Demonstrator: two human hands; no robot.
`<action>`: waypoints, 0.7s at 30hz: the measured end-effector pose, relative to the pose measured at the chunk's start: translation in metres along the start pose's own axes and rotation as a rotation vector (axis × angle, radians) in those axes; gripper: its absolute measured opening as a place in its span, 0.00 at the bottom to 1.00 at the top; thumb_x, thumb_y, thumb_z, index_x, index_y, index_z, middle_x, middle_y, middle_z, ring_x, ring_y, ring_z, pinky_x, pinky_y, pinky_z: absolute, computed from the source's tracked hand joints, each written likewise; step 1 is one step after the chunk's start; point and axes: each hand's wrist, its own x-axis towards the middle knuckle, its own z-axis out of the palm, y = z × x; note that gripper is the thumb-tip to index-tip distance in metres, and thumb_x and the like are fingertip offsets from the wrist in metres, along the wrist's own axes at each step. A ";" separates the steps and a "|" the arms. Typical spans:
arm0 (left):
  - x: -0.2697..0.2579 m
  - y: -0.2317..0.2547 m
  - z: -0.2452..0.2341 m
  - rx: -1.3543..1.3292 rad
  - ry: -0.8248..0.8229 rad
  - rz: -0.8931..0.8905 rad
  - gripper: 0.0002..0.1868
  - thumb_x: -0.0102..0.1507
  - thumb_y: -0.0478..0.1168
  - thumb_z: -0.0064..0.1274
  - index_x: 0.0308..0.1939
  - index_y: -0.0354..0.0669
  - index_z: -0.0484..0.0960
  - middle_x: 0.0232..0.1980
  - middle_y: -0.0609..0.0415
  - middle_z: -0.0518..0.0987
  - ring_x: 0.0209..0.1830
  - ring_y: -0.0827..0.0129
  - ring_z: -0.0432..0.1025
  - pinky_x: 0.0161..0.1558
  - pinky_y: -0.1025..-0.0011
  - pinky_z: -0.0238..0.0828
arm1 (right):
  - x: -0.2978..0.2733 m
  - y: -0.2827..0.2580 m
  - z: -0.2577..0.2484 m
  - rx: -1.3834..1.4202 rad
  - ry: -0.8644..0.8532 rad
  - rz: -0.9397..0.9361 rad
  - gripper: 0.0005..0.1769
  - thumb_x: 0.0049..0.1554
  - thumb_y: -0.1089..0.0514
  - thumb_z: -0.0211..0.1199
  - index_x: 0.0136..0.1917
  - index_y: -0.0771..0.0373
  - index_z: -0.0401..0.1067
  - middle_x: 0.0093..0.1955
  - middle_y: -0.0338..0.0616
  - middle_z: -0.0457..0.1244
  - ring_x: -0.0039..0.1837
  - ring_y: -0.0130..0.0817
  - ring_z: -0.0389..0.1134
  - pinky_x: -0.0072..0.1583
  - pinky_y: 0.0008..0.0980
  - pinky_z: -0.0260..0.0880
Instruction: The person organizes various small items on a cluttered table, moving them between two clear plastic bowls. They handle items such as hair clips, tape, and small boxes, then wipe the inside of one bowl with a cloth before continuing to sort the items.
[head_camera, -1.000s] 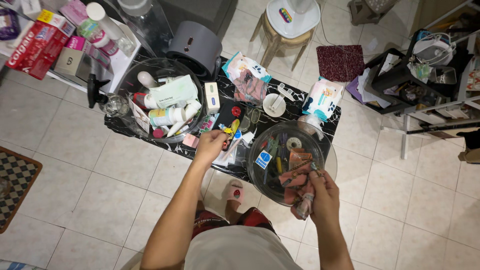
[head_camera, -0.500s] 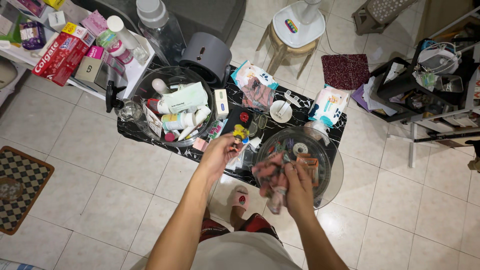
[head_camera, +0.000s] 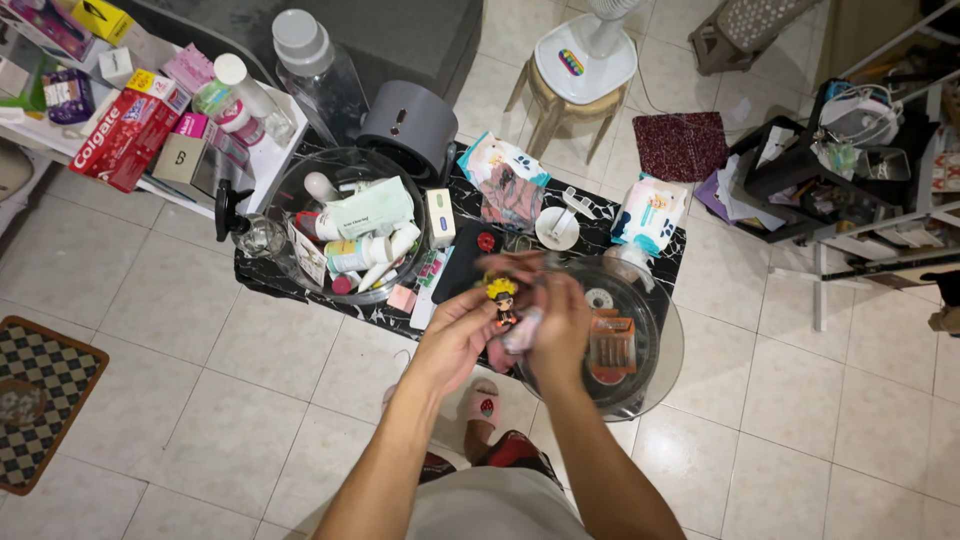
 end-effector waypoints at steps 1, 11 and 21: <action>0.002 0.003 0.002 0.003 0.011 0.016 0.13 0.68 0.33 0.48 0.56 0.33 0.79 0.52 0.52 0.81 0.51 0.69 0.75 0.57 0.66 0.73 | -0.002 -0.010 -0.004 0.149 0.006 0.089 0.14 0.64 0.52 0.51 0.49 0.63 0.72 0.40 0.45 0.66 0.36 0.33 0.65 0.36 0.36 0.67; -0.014 0.016 0.029 0.332 0.088 0.222 0.17 0.68 0.33 0.48 0.60 0.30 0.78 0.60 0.56 0.75 0.62 0.73 0.70 0.64 0.76 0.64 | -0.035 0.007 0.003 -0.041 -0.353 -0.081 0.17 0.70 0.54 0.59 0.53 0.74 0.76 0.40 0.41 0.66 0.41 0.21 0.61 0.42 0.24 0.62; -0.037 0.044 0.042 0.035 0.257 0.096 0.11 0.70 0.35 0.50 0.51 0.30 0.82 0.43 0.54 0.82 0.41 0.74 0.72 0.46 0.75 0.68 | -0.063 -0.006 -0.001 -0.621 -0.446 -0.902 0.22 0.59 0.67 0.57 0.66 0.73 0.65 0.61 0.63 0.66 0.59 0.54 0.72 0.59 0.41 0.73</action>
